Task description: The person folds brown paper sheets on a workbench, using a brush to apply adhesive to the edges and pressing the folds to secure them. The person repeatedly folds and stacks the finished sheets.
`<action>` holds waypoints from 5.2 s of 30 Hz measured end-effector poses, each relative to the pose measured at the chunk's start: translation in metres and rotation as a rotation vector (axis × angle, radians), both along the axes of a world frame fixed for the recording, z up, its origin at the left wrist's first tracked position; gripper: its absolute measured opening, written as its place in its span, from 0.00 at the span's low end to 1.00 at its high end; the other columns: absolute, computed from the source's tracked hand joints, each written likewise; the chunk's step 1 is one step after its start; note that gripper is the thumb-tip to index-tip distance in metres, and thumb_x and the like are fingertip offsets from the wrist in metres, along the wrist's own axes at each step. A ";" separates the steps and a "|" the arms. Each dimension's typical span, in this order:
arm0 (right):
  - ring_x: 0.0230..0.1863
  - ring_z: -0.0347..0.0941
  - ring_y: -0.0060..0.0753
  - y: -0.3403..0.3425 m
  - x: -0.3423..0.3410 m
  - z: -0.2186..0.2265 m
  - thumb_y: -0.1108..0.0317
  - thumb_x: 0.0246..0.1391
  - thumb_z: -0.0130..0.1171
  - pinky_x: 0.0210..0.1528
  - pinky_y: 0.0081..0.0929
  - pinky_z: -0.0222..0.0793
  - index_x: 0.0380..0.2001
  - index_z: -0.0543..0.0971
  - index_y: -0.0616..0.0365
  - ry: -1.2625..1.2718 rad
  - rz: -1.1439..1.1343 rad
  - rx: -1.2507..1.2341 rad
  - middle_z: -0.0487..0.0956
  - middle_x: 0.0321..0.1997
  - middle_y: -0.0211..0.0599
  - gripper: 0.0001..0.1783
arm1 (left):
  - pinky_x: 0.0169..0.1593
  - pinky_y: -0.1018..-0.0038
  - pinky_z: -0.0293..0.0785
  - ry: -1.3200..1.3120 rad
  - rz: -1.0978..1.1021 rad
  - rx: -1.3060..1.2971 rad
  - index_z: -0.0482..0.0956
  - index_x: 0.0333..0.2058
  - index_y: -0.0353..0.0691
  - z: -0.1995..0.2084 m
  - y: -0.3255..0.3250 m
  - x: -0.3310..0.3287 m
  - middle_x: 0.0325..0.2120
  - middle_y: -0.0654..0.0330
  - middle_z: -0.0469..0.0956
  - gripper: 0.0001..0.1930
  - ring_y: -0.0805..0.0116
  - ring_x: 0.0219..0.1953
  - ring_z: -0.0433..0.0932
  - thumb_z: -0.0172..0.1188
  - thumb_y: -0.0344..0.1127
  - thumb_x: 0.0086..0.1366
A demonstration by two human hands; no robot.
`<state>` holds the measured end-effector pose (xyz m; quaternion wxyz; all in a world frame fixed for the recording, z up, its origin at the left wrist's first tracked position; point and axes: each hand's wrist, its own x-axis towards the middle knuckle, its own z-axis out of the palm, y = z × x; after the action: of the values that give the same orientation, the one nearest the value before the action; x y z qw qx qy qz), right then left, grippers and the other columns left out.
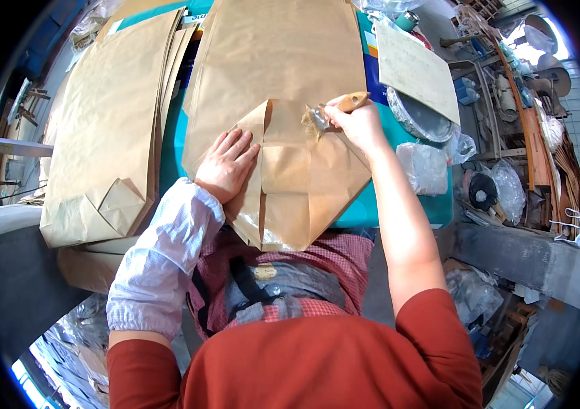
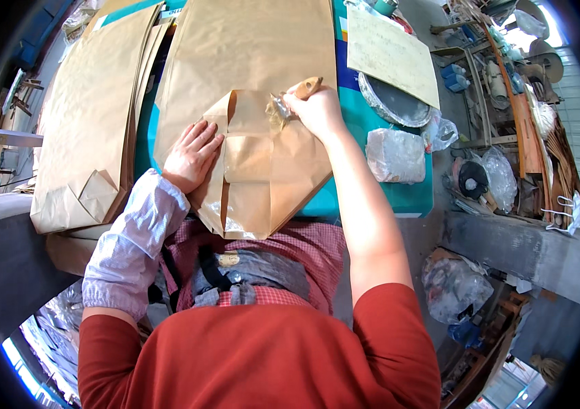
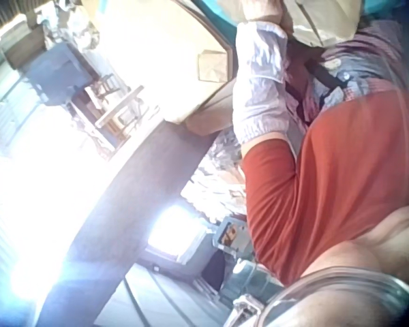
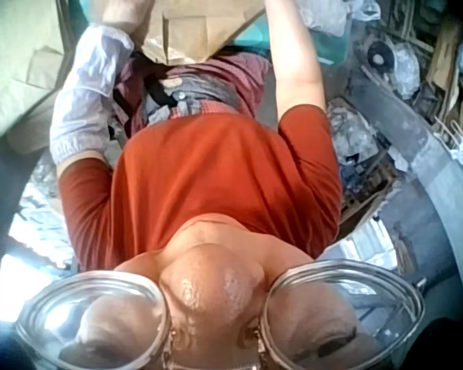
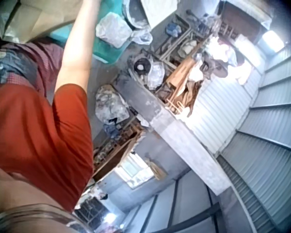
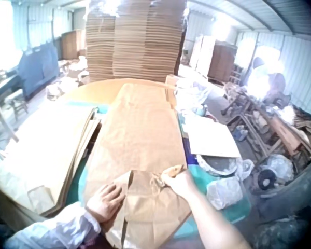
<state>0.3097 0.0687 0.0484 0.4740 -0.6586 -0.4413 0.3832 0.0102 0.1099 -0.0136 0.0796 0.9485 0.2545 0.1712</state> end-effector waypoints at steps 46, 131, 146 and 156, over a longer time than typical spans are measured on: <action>0.34 0.77 0.36 -0.054 0.023 -0.029 0.77 0.41 0.63 0.36 0.30 0.74 0.29 0.83 0.57 -0.703 0.353 0.102 0.80 0.30 0.36 0.08 | 0.43 0.63 0.77 0.119 0.093 -0.344 0.84 0.36 0.45 0.052 0.042 0.017 0.30 0.53 0.82 0.14 0.53 0.37 0.80 0.62 0.32 0.47; 0.53 0.76 0.51 -0.112 -0.052 0.005 0.69 0.53 0.64 0.55 0.37 0.70 0.51 0.77 0.67 -0.487 -0.061 0.246 0.79 0.50 0.55 0.22 | 0.43 0.64 0.73 0.416 0.140 0.114 0.80 0.35 0.41 0.024 -0.049 0.092 0.38 0.56 0.79 0.15 0.59 0.44 0.78 0.58 0.43 0.52; 0.54 0.76 0.46 -0.083 -0.073 -0.055 0.77 0.52 0.58 0.57 0.36 0.71 0.40 0.81 0.67 -0.397 0.114 0.262 0.80 0.50 0.46 0.11 | 0.53 0.65 0.75 0.205 0.383 0.322 0.78 0.44 0.34 0.136 0.012 -0.282 0.46 0.53 0.80 0.18 0.56 0.50 0.77 0.57 0.27 0.53; 0.56 0.74 0.45 -0.086 -0.063 -0.035 0.74 0.50 0.64 0.59 0.34 0.69 0.46 0.79 0.65 -0.322 0.223 0.204 0.78 0.53 0.47 0.18 | 0.70 0.47 0.41 0.743 0.727 -0.145 0.75 0.52 0.40 0.171 -0.033 -0.236 0.56 0.55 0.74 0.28 0.56 0.66 0.62 0.56 0.22 0.46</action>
<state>0.2465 -0.0177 0.0136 0.4165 -0.6070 -0.6178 0.2764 -0.2259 0.0766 0.1573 -0.0152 0.7876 0.5896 -0.1783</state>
